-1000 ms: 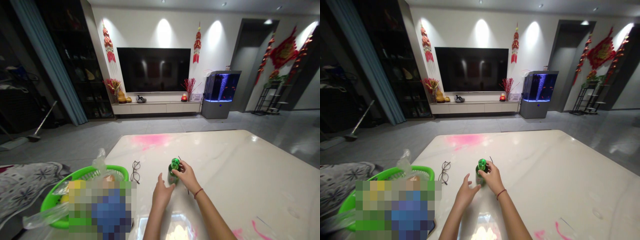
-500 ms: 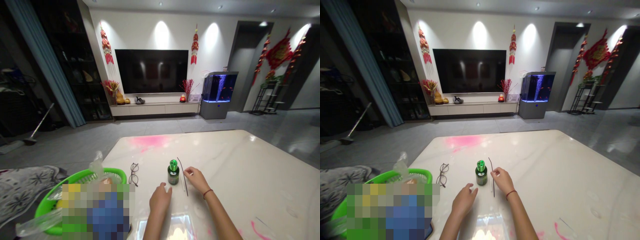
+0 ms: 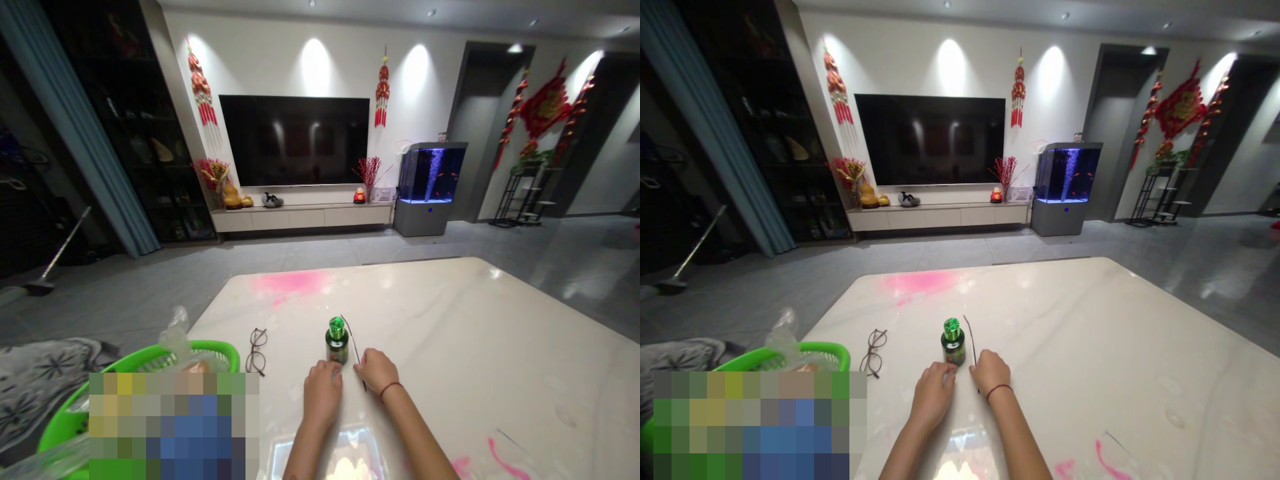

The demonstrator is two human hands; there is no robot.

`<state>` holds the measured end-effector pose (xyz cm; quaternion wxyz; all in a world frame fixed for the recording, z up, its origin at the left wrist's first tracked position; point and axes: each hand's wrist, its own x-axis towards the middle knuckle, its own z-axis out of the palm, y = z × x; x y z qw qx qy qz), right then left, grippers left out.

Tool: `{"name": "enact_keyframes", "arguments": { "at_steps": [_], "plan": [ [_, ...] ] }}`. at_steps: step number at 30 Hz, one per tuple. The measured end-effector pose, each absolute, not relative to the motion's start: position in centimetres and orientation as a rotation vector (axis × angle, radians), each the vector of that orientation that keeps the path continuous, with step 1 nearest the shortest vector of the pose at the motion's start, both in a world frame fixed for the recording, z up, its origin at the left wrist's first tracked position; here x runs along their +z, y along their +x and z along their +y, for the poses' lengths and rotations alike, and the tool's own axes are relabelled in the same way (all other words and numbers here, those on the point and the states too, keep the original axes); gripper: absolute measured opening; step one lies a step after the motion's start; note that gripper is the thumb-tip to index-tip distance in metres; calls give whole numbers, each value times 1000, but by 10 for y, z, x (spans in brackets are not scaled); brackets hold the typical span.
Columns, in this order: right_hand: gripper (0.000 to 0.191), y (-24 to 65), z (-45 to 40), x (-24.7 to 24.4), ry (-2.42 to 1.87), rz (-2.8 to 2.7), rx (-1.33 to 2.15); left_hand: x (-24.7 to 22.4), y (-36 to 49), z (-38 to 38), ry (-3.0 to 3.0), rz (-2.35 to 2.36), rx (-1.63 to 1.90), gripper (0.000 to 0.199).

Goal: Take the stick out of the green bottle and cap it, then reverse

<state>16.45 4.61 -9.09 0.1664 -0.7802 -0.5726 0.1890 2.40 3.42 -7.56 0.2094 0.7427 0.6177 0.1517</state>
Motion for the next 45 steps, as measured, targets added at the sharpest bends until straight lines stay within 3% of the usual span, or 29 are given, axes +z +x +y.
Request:
{"name": "enact_keyframes", "arguments": {
  "at_steps": [11,16,19,22,26,36,42,45],
  "plan": [
    [21,166,52,-97,-2315,-1543,288,-82,35,33,2119,1669,389,52],
    [27,164,50,-90,-2248,-1504,227,-73,30,36,2073,1607,562,33],
    [29,160,48,-78,-2153,-1487,170,-63,25,39,1936,1817,695,22],
    [30,156,43,-66,-2003,-1566,116,-56,18,41,1800,2028,907,29],
    [26,159,31,-63,-1814,-1679,43,-52,13,43,1747,1900,1074,32],
    [38,146,6,-52,-1401,-1411,-172,-37,23,27,1925,1700,1154,28],
    [47,136,11,-46,-1424,-1480,28,-25,30,30,1448,1525,1374,54],
    [56,147,14,-47,-1533,-1541,278,-20,22,31,1025,1094,1116,59]
  ]
}}
